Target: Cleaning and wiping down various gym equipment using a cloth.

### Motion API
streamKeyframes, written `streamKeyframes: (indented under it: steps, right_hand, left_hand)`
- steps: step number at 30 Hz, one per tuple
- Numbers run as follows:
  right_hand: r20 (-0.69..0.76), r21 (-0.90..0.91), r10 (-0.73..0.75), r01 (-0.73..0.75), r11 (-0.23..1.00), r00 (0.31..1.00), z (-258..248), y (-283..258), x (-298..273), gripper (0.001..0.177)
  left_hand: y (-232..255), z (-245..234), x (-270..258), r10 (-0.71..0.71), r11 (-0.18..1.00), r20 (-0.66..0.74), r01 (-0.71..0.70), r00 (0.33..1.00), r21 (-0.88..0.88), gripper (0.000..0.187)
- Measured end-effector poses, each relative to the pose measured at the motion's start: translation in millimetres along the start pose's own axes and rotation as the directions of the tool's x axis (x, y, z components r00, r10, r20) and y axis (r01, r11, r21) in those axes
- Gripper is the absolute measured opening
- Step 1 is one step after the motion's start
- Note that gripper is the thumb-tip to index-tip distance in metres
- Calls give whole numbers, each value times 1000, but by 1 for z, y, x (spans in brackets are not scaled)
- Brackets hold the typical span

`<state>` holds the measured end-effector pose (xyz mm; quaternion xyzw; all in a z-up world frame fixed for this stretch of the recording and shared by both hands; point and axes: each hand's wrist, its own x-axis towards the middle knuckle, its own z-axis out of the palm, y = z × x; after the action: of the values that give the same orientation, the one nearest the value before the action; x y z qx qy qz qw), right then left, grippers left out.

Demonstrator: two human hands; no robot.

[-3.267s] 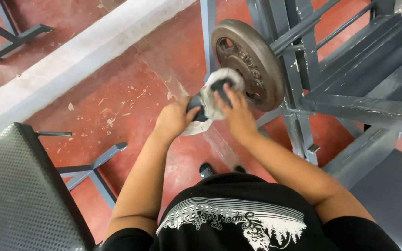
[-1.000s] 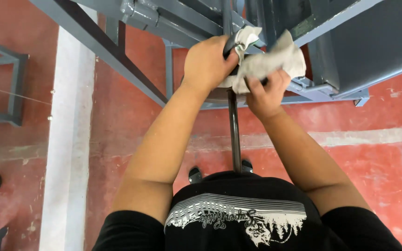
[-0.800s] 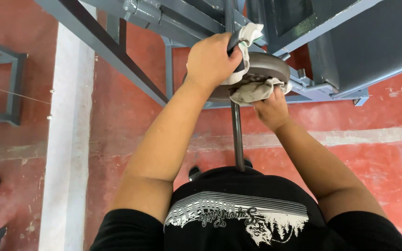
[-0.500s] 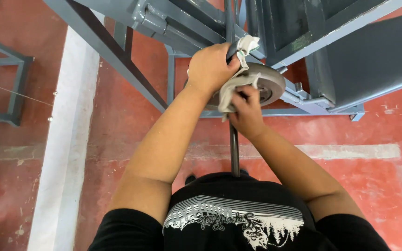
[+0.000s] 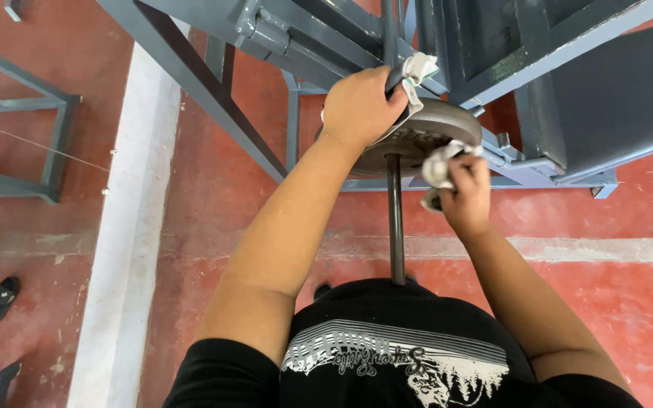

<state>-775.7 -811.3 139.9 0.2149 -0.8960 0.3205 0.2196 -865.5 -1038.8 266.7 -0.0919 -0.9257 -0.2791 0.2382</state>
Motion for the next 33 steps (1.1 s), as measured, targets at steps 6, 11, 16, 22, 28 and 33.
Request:
streamKeyframes:
  steps: [6,11,16,22,28,33]
  right_hand:
    - [-268,-143,-285,254,957,920,-20,-31,56,44]
    - [-175,-383,-265,182,906,948,29,-2,30,23]
    - [164,-304,-73,120,945,984,63,33,-23,49]
    - [-133,29,4,0,1000,991,-4,-26,6,46]
    - [-251,-121,-171,145,982,953,-36,-69,95,45]
    - [-181,-166,-209,180,970,961,-33,-58,106,39]
  left_hand:
    - [0,1,2,22,999,52,-24,998,29,33]
    - [4,0,-2,23,999,1,-23,1000,30,25]
    - [5,-2,-2,-9,999,35,8,999,36,26]
    - [4,-2,-5,-26,999,7,26,1000,25,24]
    - [23,-5,-22,291,956,-140,-281,947,81,33]
    - [26,-6,-21,301,952,-201,-281,932,124,26]
